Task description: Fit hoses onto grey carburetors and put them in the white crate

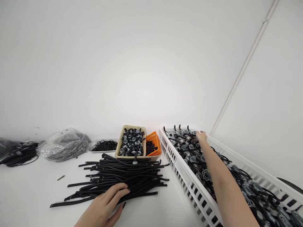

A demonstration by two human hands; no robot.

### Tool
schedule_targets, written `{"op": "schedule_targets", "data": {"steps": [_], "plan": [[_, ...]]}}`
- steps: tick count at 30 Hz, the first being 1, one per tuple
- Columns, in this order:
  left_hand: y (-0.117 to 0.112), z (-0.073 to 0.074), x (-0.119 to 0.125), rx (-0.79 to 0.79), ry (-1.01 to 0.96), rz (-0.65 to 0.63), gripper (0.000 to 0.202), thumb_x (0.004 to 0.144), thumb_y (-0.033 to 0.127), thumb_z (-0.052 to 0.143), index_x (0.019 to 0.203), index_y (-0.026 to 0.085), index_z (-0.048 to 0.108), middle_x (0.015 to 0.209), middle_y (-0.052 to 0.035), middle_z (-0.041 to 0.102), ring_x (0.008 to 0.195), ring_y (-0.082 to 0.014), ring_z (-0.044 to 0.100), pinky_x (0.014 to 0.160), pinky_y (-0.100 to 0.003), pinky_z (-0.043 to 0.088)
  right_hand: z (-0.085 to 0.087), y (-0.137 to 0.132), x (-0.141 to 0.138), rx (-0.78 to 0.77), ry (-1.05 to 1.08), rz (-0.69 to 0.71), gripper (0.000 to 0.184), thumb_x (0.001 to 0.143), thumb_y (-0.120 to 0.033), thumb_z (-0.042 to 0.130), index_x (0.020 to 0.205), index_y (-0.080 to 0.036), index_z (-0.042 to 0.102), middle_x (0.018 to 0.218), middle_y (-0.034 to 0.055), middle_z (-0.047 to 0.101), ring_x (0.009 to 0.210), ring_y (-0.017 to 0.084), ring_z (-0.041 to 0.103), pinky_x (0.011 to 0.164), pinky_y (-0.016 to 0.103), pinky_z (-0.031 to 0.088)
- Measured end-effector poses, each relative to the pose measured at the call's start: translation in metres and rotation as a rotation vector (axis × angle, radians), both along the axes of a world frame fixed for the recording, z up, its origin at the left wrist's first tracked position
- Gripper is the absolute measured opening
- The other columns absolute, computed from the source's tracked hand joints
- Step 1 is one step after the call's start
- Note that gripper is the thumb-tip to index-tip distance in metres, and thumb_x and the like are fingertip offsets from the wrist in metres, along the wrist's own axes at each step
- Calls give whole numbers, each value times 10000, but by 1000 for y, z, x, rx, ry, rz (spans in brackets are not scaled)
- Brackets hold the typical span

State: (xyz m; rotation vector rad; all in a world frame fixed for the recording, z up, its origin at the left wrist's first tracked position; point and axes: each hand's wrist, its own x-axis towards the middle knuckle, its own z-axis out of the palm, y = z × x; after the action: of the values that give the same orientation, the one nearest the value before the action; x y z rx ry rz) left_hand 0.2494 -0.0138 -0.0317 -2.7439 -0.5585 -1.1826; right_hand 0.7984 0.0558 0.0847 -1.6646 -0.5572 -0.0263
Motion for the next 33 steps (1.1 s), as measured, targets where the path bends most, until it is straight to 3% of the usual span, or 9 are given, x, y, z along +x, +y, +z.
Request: {"op": "schedule_targets", "data": {"steps": [5,11,13,16,19,22,25,27,33], "plan": [[-2,-1,-1,-65,41,-12,347,897,119,392,1208,205,520,1148,-83,650,968,-171,683,719,-249,597,33,24,-56,75,-350,80,307,844,-154,564,1150,-166,589,1279,132,536,1269,286,432,1135,488,281],[-7,2,-4,-109,19,-8,346,891,111,418,1207,207,520,1157,-79,632,1016,-171,653,791,-270,579,61,72,-214,188,-728,544,312,838,-165,534,1131,-238,610,1209,71,607,1127,236,550,1050,432,416],[-8,4,-5,-107,-30,-5,319,887,111,439,1180,196,532,1143,-86,634,1018,-180,638,854,-307,561,60,70,-285,198,-850,749,270,816,-169,588,1065,-257,648,1140,42,652,1117,229,567,1060,423,419],[-6,5,-6,-73,-105,26,274,885,126,473,1143,183,546,1113,-102,641,984,-206,623,853,-361,546,43,36,-382,94,-1202,1142,322,904,-235,527,1220,-209,584,1233,92,631,1167,246,555,1051,476,424],[-2,1,-6,-25,-154,78,284,872,122,488,1145,168,551,1110,-118,641,1008,-241,599,863,-415,531,8,-14,-436,89,-1286,1305,318,928,-259,525,1240,-212,567,1262,84,631,1188,232,559,1056,433,431],[0,-5,-5,61,-148,86,361,849,131,498,1208,140,538,1157,-151,628,1094,-297,558,928,-494,495,-41,-51,-437,209,-1086,1272,243,939,-202,485,1155,-222,595,1109,55,692,1061,195,628,961,361,505],[-3,-7,-4,-3,-119,78,318,843,142,511,1157,134,559,1110,-144,634,1019,-268,573,856,-428,521,-89,-67,-408,338,-781,1041,239,952,-181,424,1130,-217,580,1034,67,693,961,190,662,859,335,554],[-6,-6,-4,-56,-121,52,283,844,134,510,1123,152,558,1125,-123,630,1021,-244,569,872,-403,509,-113,-75,-389,341,-767,1011,246,948,-205,437,1152,-220,573,1046,77,686,958,204,666,836,341,569],[-8,-2,-5,-256,-187,37,365,806,103,532,1161,188,519,1195,-96,581,1078,-209,543,952,-373,475,-136,-103,-372,227,-733,1002,371,957,-263,444,1327,-254,483,1280,86,598,1175,233,584,993,399,518]]}}
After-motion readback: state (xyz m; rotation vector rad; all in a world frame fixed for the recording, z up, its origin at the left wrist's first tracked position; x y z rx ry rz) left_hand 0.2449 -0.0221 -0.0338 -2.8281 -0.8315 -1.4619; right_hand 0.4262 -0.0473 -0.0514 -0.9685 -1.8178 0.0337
